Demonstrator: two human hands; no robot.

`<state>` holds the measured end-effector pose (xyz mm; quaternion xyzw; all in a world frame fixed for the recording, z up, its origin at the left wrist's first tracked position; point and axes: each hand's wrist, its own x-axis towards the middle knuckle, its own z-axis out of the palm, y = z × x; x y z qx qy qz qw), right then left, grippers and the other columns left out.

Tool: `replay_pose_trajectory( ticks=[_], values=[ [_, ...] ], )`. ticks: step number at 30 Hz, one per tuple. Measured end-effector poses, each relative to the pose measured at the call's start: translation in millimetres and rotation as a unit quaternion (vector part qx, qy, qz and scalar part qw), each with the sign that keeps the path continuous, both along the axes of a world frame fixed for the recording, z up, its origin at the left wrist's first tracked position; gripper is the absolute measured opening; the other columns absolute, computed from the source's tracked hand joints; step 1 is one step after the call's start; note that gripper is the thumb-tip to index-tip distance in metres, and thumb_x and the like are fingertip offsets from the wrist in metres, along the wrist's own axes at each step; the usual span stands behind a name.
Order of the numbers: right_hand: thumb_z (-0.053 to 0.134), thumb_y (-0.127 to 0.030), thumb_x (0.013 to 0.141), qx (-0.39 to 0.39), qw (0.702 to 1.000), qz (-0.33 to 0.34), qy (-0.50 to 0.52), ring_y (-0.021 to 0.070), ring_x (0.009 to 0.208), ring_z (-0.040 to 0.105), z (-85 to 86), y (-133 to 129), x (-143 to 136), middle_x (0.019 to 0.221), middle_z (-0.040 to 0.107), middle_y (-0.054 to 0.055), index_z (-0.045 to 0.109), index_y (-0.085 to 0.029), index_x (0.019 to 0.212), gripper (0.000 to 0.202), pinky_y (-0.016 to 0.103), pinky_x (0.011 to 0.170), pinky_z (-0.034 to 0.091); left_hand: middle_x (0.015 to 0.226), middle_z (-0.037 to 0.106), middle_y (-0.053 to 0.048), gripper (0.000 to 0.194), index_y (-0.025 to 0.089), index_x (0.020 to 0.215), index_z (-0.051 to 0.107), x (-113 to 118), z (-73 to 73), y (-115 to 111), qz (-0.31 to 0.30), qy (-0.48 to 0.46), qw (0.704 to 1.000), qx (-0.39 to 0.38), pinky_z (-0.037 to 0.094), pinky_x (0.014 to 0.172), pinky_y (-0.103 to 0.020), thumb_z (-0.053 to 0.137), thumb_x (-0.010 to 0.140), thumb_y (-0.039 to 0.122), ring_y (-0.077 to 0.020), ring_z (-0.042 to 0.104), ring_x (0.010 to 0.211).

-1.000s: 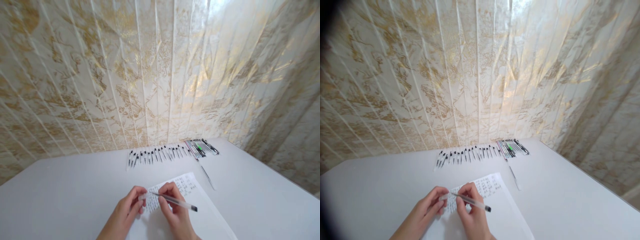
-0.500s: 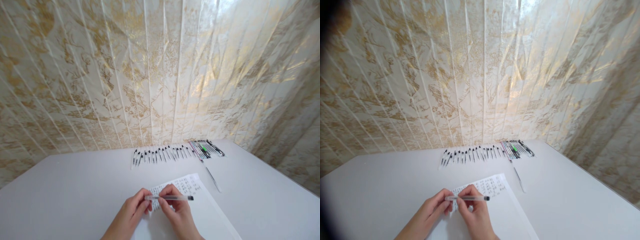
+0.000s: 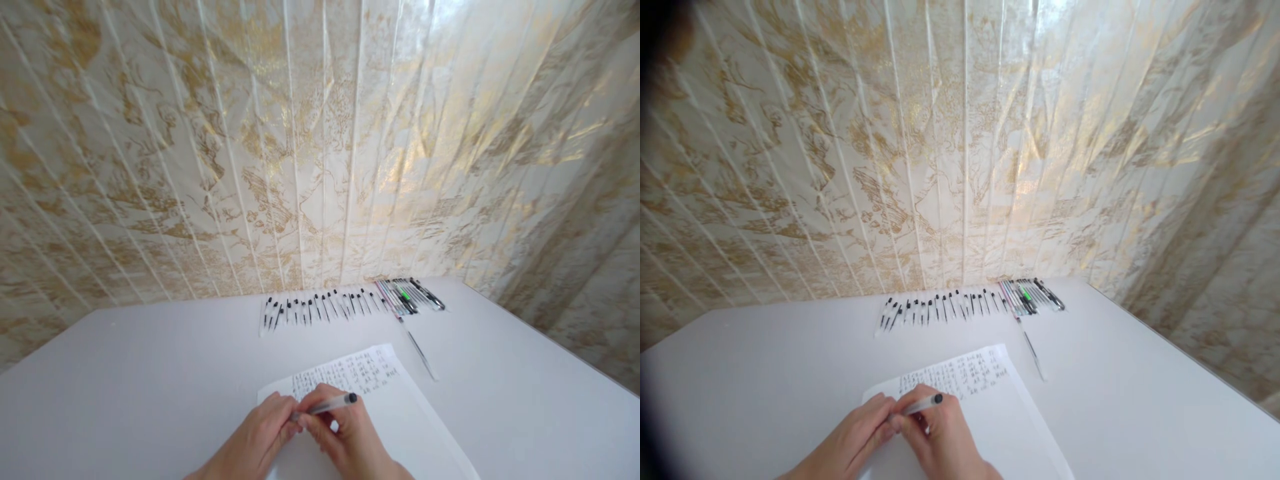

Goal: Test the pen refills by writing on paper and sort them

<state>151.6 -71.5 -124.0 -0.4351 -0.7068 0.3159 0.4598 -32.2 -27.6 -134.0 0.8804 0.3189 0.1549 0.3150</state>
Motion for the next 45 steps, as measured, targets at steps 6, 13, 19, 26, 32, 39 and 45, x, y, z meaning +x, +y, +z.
replay_pose_trajectory(
  ticks=[6,13,19,26,32,39,45],
  values=[
    [0.052,-0.029,0.089,0.012,1.0,0.008,-0.017,0.0123,0.064,0.058,1.9,-1.3,-5.1,0.077,0.065,0.003,0.065,-0.018,0.085,0.017,0.02,0.06,0.046,0.085,0.063,-0.003,0.033,0.024,0.095,0.059,-1.2,-1.3,-2.8,0.011,-0.055,0.998,0.012,0.047,0.076,-0.026,0.031,0.097,0.042,-0.0179,0.058,0.08],
    [0.047,-0.036,0.09,-0.032,0.987,-0.093,-0.123,0.0141,0.056,0.054,50.1,12.4,34.6,0.062,0.059,-0.002,0.053,-0.021,0.073,0.024,0.023,0.055,0.039,0.113,0.058,-0.006,0.031,0.027,0.115,0.053,1.6,0.8,0.8,0.036,-0.088,0.991,0.093,0.042,0.094,-0.036,0.048,0.09,0.045,-0.0247,0.051,0.104],
    [0.044,-0.033,0.089,-0.207,0.844,-0.291,-0.401,0.0152,0.046,0.055,84.6,19.7,153.1,0.046,0.053,-0.003,0.043,-0.022,0.064,0.027,0.025,0.052,0.032,0.131,0.048,-0.008,0.044,0.028,0.124,0.048,-5.2,-3.2,4.8,0.021,0.0,0.994,0.107,0.035,0.102,-0.042,0.061,0.084,0.04,-0.0281,0.041,0.12],
    [0.047,-0.032,0.084,-0.319,0.739,-0.348,-0.481,0.0247,0.072,0.065,54.2,21.8,207.1,0.074,0.067,0.008,0.057,-0.02,0.068,0.022,0.029,0.057,0.036,0.13,0.049,-0.007,0.044,0.03,0.124,0.049,-4.7,-11.0,6.5,0.021,-0.008,0.992,0.123,0.036,0.102,-0.04,0.061,0.083,0.043,-0.0276,0.041,0.119],
    [0.045,-0.043,0.086,-0.307,0.745,-0.341,-0.484,0.0287,0.083,0.065,43.9,29.1,195.6,0.086,0.07,0.011,0.061,-0.02,0.077,0.029,0.033,0.061,0.039,0.127,0.051,-0.008,0.042,0.029,0.119,0.053,-5.1,-13.4,6.3,0.032,-0.039,0.99,0.134,0.036,0.101,-0.041,0.055,0.084,0.051,-0.0278,0.043,0.116],
    [0.055,-0.035,0.075,-0.37,0.77,-0.292,-0.43,0.017,0.041,0.056,42.1,27.0,181.9,0.06,0.062,0.003,0.049,-0.02,0.086,0.019,0.026,0.044,0.038,0.128,0.05,-0.007,0.038,0.029,0.117,0.055,-7.8,-11.7,8.1,0.024,-0.014,0.993,0.112,0.034,0.101,-0.038,0.058,0.084,0.046,-0.0267,0.041,0.118],
    [0.049,-0.023,0.077,-0.382,0.778,-0.278,-0.415,0.0168,0.04,0.054,35.7,32.1,181.3,0.061,0.061,0.005,0.047,-0.02,0.093,0.016,0.026,0.039,0.041,0.127,0.049,-0.006,0.04,0.028,0.11,0.057,-8.7,4.0,5.1,0.033,-0.011,0.998,0.051,0.032,0.102,-0.04,0.066,0.077,0.047,-0.0266,0.041,0.117]
  ],
)
